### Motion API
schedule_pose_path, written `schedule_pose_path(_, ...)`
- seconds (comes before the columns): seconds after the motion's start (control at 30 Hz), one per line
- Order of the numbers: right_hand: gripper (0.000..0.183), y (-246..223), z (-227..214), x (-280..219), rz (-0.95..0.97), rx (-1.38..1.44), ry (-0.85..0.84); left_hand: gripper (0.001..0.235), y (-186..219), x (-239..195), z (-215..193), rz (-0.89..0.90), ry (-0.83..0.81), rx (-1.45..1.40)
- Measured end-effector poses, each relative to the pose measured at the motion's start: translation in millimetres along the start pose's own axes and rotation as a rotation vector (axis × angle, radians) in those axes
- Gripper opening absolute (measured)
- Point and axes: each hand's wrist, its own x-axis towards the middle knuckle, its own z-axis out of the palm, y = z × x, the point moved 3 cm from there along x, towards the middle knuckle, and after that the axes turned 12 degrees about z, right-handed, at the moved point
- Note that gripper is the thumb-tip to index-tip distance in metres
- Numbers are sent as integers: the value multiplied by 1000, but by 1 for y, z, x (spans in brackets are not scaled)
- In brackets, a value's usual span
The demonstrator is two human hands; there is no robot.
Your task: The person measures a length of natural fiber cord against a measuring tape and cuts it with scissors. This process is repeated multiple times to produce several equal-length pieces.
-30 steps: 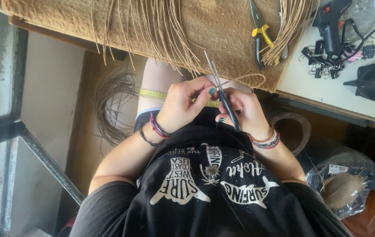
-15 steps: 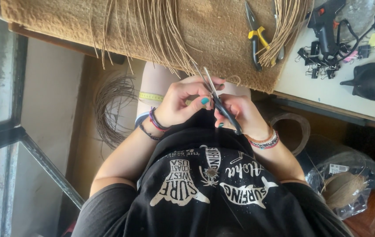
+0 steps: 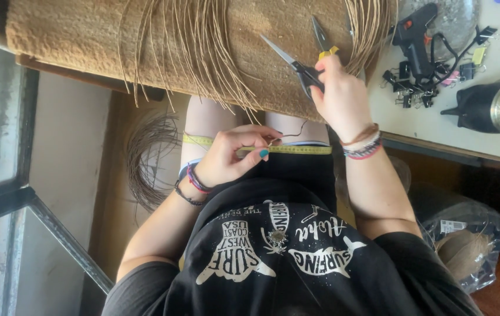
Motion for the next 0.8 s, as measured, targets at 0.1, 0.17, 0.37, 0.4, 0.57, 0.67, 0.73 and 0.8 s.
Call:
schedule_pose_path(0.1, 15, -1, 11, -2, -64, -143, 153, 30, 6, 3, 4, 7, 22, -14)
schedule_pose_path(0.17, 2, -15, 3, -11, -98, -188, 253, 23, 8, 8, 4, 34, 84, -24)
schedule_pose_path(0.37, 23, -57, -3, -57, 33, 1059, -429, 21, 2, 20, -3, 60, 235, 87)
schedule_pose_path(0.4, 22, -60, -6, -59, 124, 1135, -346, 19, -3, 19, -4, 68, 327, 155)
schedule_pose_path(0.57, 19, -80, 7, -70, 282, 1393, -109, 12, -21, 19, 14, 2, 557, 142)
schedule_pose_path(0.67, 22, -79, 16, -73, 251, 1555, -152, 8, -13, 22, 12, -20, 582, 227)
schedule_pose_path(0.73, 25, -76, 17, -73, 212, 1564, -255, 8, -11, 21, 10, -33, 560, 254)
schedule_pose_path(0.8, 26, -78, 6, -71, 171, 1492, -282, 8, -15, 18, 11, -27, 554, 260)
